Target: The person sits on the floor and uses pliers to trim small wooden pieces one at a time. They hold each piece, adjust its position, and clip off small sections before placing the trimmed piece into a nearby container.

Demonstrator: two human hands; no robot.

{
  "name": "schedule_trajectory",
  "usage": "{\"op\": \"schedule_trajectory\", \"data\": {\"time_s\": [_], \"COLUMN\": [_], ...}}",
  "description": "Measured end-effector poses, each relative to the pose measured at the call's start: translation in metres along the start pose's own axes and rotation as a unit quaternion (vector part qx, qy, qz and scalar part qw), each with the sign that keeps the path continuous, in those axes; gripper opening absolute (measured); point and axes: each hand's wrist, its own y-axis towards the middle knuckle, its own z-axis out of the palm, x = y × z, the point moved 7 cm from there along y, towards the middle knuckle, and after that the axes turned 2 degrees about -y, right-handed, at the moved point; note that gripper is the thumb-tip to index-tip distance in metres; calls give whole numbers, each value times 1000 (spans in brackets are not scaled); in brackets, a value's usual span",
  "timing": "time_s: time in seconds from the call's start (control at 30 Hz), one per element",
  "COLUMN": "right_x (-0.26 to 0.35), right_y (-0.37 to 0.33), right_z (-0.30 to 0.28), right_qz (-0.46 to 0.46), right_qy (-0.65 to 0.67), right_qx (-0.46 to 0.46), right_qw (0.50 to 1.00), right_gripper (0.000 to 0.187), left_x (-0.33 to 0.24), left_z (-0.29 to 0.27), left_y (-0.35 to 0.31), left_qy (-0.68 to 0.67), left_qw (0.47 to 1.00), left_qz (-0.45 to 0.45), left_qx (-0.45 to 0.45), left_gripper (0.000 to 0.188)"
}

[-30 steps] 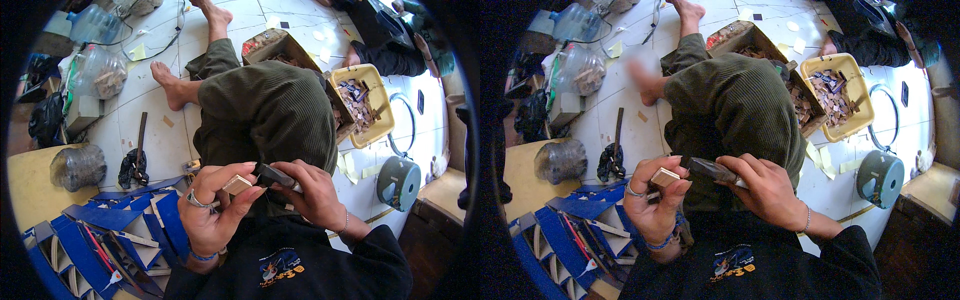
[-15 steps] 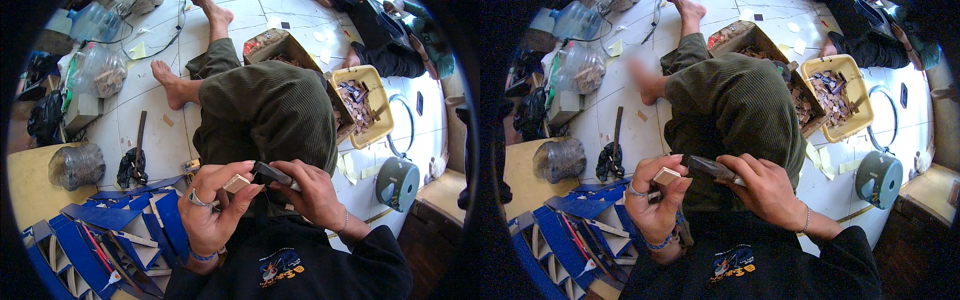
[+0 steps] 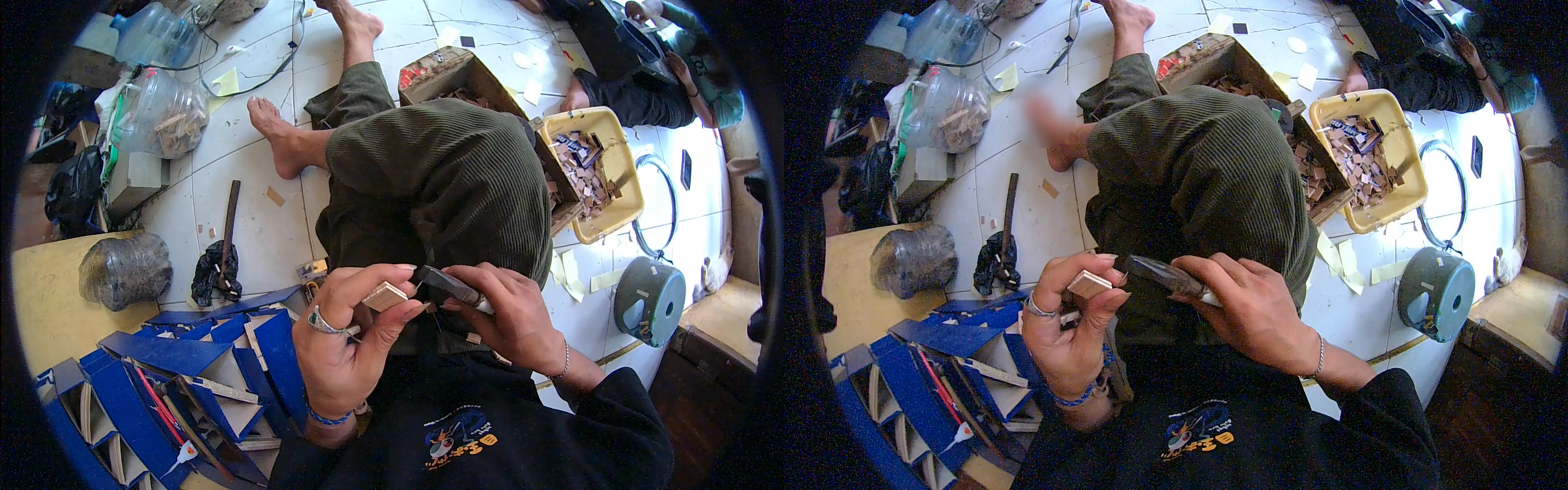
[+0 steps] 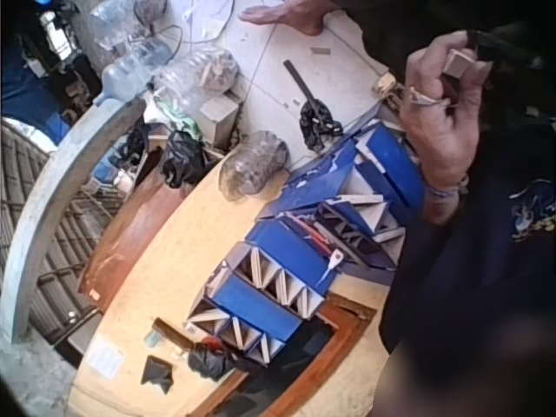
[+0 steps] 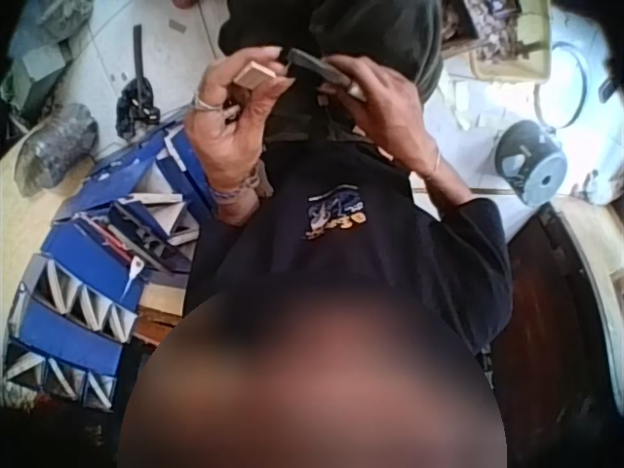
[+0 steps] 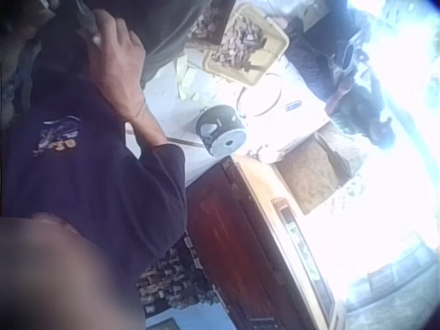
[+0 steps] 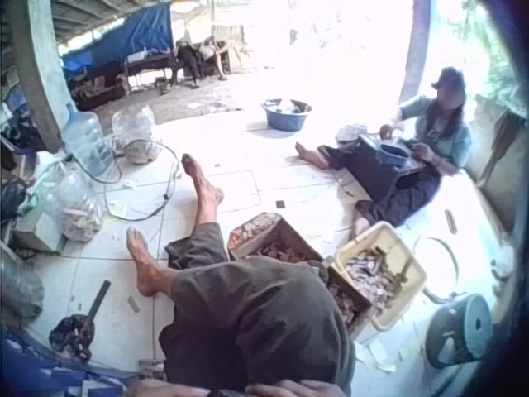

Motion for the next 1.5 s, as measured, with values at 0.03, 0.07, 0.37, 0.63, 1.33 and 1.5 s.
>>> {"op": "schedule_trajectory", "data": {"time_s": [0.03, 0.07, 0.37, 0.63, 1.33, 1.5], "right_x": [-1, -2, -8, -5, -11, -15], "right_y": [-1, -1, -4, 2, 7, 8], "right_z": [0, 0, 2, 7, 19, 22], "right_qz": [1, 5, 31, 32, 54, 58], "right_qy": [19, 38, 100, 74, 100, 98], "right_qx": [0, 5, 25, 29, 42, 46], "right_qw": [1000, 999, 994, 996, 993, 992], "right_gripper": [41, 40, 38, 39, 32, 33], "left_x": [0, -2, 1, 3, 17, 21], "left_z": [2, 3, 7, -1, 2, 3], "left_y": [0, 0, 0, -1, 3, 3], "left_qy": [-7, -8, 23, 22, 41, 58], "left_qw": [1000, 1000, 1000, 999, 999, 998], "left_qz": [0, 8, 9, 25, 20, 15], "left_qx": [-2, -2, 9, -4, 8, 21], "left_gripper": [34, 33, 34, 35, 31, 30]}}
